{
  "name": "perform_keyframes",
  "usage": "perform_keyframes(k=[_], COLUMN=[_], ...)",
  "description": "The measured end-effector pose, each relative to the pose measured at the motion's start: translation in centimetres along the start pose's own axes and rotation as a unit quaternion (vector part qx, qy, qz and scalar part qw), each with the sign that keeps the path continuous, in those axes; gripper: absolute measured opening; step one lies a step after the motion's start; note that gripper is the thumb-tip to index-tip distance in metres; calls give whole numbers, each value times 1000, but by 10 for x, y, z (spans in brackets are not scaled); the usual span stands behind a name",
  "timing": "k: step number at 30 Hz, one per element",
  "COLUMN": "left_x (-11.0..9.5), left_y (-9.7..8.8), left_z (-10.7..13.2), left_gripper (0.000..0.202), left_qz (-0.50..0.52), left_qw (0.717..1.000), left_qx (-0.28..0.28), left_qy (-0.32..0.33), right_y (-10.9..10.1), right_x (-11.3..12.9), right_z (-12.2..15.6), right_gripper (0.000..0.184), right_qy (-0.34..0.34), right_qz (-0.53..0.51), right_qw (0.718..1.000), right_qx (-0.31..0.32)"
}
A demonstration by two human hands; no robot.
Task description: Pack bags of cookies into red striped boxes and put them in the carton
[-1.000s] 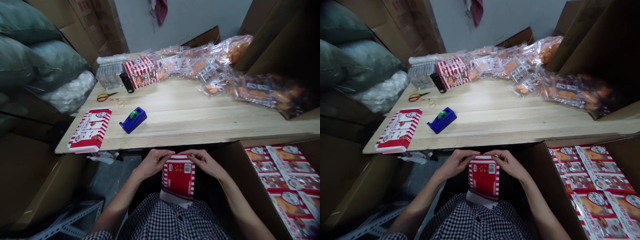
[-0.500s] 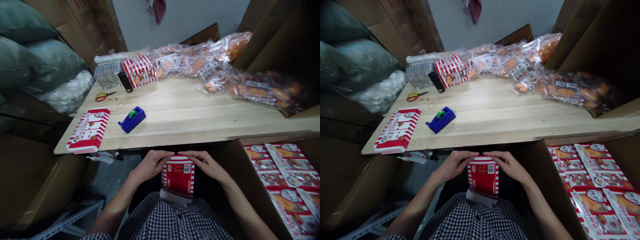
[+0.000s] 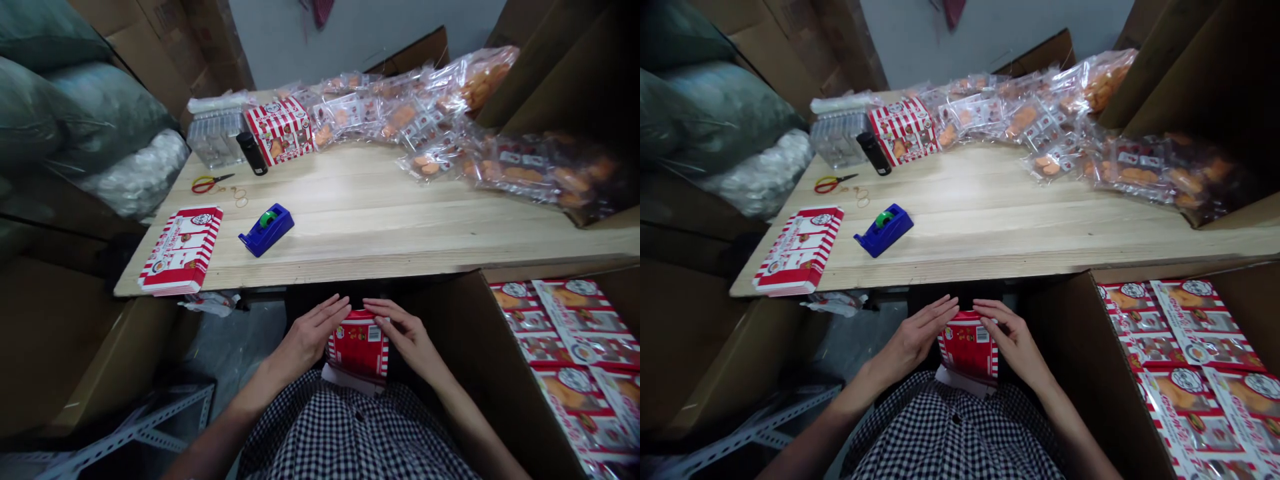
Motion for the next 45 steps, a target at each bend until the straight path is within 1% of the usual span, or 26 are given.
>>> perform_keyframes(k=[2,3,5,7,10,12,14,15,17,19,21,27,30,32,33,34,35,37,38,39,40,42,45], left_x=[-4,-6,-12,-18,-26,-30,-31,-32,-33,-36,-39,-44,-45,-45,-43,-41,-39,-32,-29,-26,-22,-11,14], left_y=[-1,-2,-5,-7,-5,-3,-2,-3,-4,-6,-7,-7,-6,-7,-8,-9,-11,-12,-13,-13,-11,-8,-3], left_z=[0,0,0,0,3,5,8,9,10,10,10,9,9,9,8,7,6,4,2,0,-2,-7,-17], left_gripper=[56,56,56,57,60,62,63,63,64,64,63,64,63,60,59,57,56,54,55,55,54,50,40], left_qz=[2,4,4,2,-3,-8,-16,-19,-22,-22,-20,-3,5,18,27,37,48,67,76,88,103,145,228], left_qw=[1000,1000,1000,1000,1000,999,999,999,998,998,997,997,996,996,996,996,996,995,995,994,993,989,973], left_qx=[-7,-9,-11,-9,3,8,13,18,26,35,38,15,10,5,3,0,-2,-4,-4,-5,-2,-5,-32], left_qy=[13,17,20,21,29,34,39,40,45,51,60,78,83,85,83,81,78,70,66,62,57,39,-13], right_y=[-5,-5,-2,2,10,24,35,38,38,36,35,29,29,29,28,26,22,13,9,7,7,9,5], right_x=[-6,-9,-10,-3,6,7,6,5,0,-5,-7,-17,-20,-17,-14,-10,-5,9,16,21,23,19,5], right_z=[-5,-7,-13,-18,-24,-23,-19,-16,-10,-4,3,15,20,22,22,21,20,16,14,13,12,11,7], right_gripper=[31,32,32,30,28,27,29,32,42,48,48,36,36,37,37,37,38,39,39,38,37,38,39], right_qy=[39,62,93,95,98,125,167,189,230,252,256,259,265,256,245,229,206,145,114,92,80,86,107], right_qz=[-45,-68,-98,-99,-101,-141,-207,-242,-301,-341,-362,-373,-377,-375,-364,-341,-303,-192,-139,-103,-88,-110,-151], right_qw=[998,996,990,987,981,963,937,923,903,889,882,886,882,885,892,904,923,965,979,987,989,987,982], right_qx=[-13,-5,36,80,135,190,228,230,205,175,156,97,102,108,112,115,115,103,95,89,86,80,41])
Point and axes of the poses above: each hand's wrist, its own z-axis away from the middle knuckle, its own y-axis out of the palm, x = y × z, the point moved 10 cm from there along -z, towards the middle knuckle, and after that the axes turned 7 degrees about x, right-handed, at the moved point
